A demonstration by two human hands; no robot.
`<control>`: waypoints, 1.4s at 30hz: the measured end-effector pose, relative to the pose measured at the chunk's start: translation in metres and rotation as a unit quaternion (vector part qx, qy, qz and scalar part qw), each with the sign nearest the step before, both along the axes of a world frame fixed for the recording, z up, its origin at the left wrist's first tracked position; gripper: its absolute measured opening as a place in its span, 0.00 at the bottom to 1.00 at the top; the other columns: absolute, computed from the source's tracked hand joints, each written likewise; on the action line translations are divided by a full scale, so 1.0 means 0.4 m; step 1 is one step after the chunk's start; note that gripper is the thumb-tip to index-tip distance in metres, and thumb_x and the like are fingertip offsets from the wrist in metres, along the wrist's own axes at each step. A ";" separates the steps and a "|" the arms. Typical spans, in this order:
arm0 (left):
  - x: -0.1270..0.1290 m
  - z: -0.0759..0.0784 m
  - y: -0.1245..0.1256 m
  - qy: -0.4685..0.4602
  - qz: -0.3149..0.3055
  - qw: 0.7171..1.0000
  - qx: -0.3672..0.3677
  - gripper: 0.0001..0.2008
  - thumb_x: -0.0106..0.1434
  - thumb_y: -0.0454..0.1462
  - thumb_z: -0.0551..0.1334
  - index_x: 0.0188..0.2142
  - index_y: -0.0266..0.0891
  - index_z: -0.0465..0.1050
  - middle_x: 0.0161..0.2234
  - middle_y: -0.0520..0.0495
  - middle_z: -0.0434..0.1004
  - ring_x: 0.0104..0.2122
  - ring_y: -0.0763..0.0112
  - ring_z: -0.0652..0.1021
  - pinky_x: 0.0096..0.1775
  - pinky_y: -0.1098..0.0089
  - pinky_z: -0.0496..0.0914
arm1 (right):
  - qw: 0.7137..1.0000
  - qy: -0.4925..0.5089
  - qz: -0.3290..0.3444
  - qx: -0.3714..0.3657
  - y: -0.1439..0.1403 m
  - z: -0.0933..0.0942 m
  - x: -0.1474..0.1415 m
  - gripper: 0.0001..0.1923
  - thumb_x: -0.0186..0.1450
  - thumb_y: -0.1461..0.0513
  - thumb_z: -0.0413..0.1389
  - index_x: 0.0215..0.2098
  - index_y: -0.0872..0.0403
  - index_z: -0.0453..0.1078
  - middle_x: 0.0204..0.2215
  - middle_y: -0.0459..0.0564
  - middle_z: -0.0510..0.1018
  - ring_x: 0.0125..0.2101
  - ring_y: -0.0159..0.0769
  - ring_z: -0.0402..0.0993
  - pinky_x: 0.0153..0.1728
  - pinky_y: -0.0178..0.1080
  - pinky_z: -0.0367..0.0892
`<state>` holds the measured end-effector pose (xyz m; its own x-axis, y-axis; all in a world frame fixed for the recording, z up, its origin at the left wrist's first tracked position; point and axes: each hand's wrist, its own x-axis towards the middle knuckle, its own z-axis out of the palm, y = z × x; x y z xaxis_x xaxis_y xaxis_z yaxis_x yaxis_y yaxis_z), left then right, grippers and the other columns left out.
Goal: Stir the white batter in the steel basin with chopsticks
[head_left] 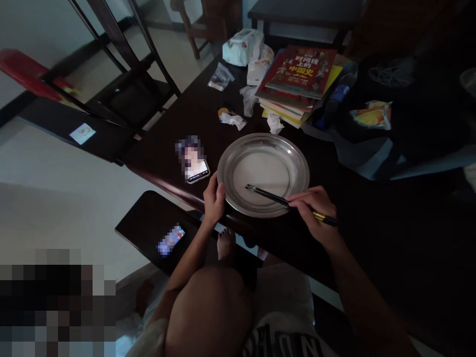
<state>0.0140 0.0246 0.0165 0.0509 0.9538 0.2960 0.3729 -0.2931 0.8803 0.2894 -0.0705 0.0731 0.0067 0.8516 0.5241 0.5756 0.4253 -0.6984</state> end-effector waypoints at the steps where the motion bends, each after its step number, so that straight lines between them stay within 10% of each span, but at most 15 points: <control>1: 0.000 0.000 0.000 0.000 0.000 1.000 0.001 0.33 0.71 0.60 0.51 0.60 0.38 0.71 0.54 0.38 0.80 0.53 0.53 0.79 0.56 0.54 0.73 | 1.000 -0.005 -0.002 0.000 0.000 0.000 0.000 0.10 0.71 0.65 0.56 0.35 0.46 0.77 0.36 0.43 0.87 0.38 0.39 0.79 0.41 0.47 0.71; 42: -0.001 -0.002 -0.001 -0.015 0.001 1.000 -0.009 0.33 0.70 0.60 0.52 0.60 0.38 0.71 0.54 0.37 0.80 0.54 0.52 0.79 0.56 0.52 0.73 | 1.000 -0.008 -0.002 0.010 0.000 0.004 0.001 0.09 0.70 0.67 0.57 0.36 0.47 0.77 0.36 0.44 0.87 0.38 0.38 0.78 0.42 0.45 0.71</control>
